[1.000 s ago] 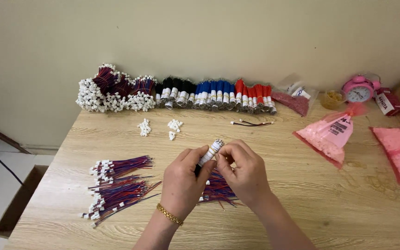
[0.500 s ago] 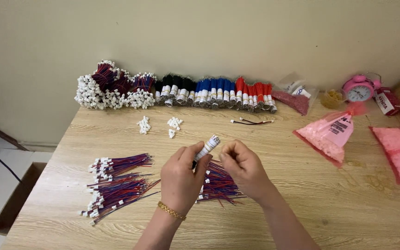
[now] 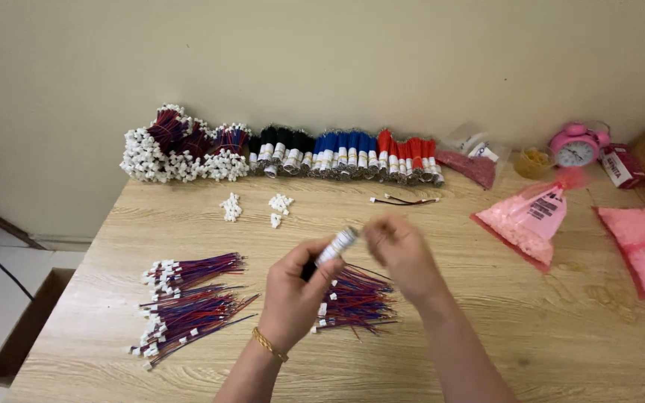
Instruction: The person repeatedly picks small white plastic connectors and inserts them onto the ends of short colored wires. They place the finished units into a growing pile on the table. The person also briefly handles a roll of black wire before returning to the connector assembly.
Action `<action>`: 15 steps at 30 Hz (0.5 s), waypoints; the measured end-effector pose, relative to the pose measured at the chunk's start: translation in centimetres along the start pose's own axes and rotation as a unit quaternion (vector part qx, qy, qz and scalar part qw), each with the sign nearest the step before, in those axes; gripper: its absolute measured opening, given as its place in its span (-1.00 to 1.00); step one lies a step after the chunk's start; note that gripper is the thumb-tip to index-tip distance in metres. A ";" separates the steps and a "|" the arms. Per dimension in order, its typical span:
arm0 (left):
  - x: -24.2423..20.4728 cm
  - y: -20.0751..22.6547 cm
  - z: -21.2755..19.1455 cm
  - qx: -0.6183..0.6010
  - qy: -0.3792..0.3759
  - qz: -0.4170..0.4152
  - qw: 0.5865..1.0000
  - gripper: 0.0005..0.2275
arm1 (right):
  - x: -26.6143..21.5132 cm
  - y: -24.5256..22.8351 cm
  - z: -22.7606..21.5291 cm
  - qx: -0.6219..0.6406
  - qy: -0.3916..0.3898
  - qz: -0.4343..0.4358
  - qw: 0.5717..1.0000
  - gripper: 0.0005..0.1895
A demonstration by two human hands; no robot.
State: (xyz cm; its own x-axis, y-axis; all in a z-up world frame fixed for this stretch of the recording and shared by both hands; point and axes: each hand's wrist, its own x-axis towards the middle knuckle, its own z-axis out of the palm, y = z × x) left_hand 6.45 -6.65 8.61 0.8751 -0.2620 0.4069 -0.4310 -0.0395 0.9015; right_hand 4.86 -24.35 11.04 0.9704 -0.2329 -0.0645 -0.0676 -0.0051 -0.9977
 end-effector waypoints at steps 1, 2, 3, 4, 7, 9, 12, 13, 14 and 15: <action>0.0 -0.6 0.4 -0.099 0.019 -0.103 0.990 -0.75 | -0.5 0.1 0.3 -0.018 -0.041 0.028 0.999 -0.86; 0.1 -0.4 0.5 -0.100 0.019 -0.104 0.989 -0.75 | -0.8 0.0 0.6 -0.019 -0.041 0.028 0.999 -0.86; 0.2 -0.1 0.5 -0.111 0.017 -0.110 0.988 -0.74 | -1.2 0.0 0.9 -0.080 -0.039 -0.033 0.995 -0.80; 0.3 0.2 0.6 -0.122 0.015 -0.116 0.986 -0.74 | -1.5 -0.1 1.2 -0.141 -0.038 -0.093 0.985 -0.64; 0.3 -0.1 0.5 -0.089 0.002 -0.136 0.987 -0.77 | -1.7 -0.6 1.4 -0.217 0.017 -0.321 0.922 -0.92; 0.5 0.4 0.3 -0.071 0.012 -0.152 0.986 -0.76 | -2.2 -0.8 1.7 -0.216 0.038 -0.343 0.913 -0.93; 0.6 1.0 0.3 0.016 0.023 -0.163 0.986 -0.75 | -2.3 -0.1 2.1 -0.201 0.068 -0.348 0.913 -0.92; 0.7 1.1 0.2 0.085 0.022 -0.158 0.984 -0.76 | -2.3 0.3 2.2 -0.187 0.080 -0.331 0.921 -0.87; 0.7 0.6 0.1 0.086 0.021 -0.157 0.984 -0.76 | -2.2 0.5 2.1 -0.186 0.081 -0.331 0.921 -0.87; 0.6 0.1 0.1 0.170 0.035 -0.045 0.984 -0.77 | -2.2 0.7 2.0 -0.103 0.070 -0.278 0.953 -0.87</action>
State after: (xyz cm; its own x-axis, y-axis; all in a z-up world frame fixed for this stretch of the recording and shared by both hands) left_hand 6.86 -6.93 8.94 0.9206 -0.1762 0.3485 -0.3903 -0.3822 0.8376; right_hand 3.13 -21.90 10.39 0.8302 -0.2665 0.4896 0.3889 -0.3524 -0.8512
